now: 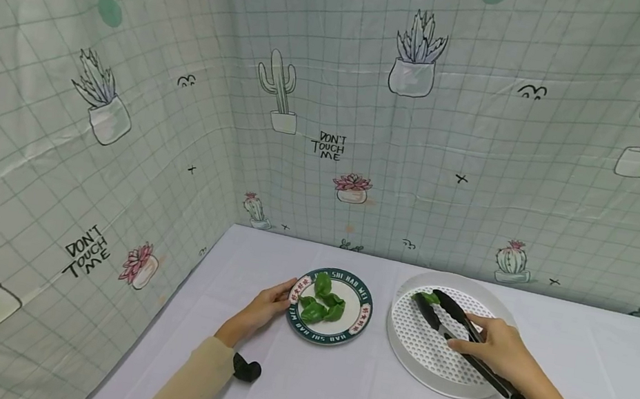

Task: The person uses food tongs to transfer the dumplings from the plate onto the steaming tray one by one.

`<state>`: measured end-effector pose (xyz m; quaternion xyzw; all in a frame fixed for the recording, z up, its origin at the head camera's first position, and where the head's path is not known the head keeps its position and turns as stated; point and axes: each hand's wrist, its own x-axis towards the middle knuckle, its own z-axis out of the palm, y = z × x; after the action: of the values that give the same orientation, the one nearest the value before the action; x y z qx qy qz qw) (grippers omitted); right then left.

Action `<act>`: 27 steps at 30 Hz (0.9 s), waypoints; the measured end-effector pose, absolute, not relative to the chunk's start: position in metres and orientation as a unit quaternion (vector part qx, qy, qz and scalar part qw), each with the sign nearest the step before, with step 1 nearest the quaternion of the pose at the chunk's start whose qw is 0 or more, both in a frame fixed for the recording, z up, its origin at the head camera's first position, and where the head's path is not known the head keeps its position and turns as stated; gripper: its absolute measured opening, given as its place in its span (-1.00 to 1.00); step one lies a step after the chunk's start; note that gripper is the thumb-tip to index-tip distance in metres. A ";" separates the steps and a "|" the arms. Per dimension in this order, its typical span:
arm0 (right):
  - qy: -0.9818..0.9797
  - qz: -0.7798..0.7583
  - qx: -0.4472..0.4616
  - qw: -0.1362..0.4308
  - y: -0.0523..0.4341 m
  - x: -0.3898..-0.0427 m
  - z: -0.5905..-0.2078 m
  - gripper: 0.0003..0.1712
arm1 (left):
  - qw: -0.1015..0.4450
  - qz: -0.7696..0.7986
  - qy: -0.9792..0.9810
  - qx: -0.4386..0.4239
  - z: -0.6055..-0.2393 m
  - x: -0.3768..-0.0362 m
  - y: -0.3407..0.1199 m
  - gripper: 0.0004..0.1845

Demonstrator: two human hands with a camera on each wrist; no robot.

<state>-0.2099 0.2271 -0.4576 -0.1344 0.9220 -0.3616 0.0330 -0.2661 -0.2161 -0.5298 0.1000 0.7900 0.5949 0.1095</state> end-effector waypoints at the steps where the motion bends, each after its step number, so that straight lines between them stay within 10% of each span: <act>1: 0.923 -0.360 -0.132 0.035 0.228 -0.210 -0.459 -0.11 | 0.110 0.594 0.791 0.100 -0.530 -0.266 -0.216 -0.43; 27: 0.924 -0.358 -0.133 0.017 0.226 -0.206 -0.439 -0.04 | 0.116 0.599 0.785 0.103 -0.529 -0.266 -0.216 -0.41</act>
<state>-0.2061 0.2259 -0.4390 -0.1326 0.9239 -0.3585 0.0168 -0.2657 -0.2160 -0.5286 0.1028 0.7855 0.5993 0.1157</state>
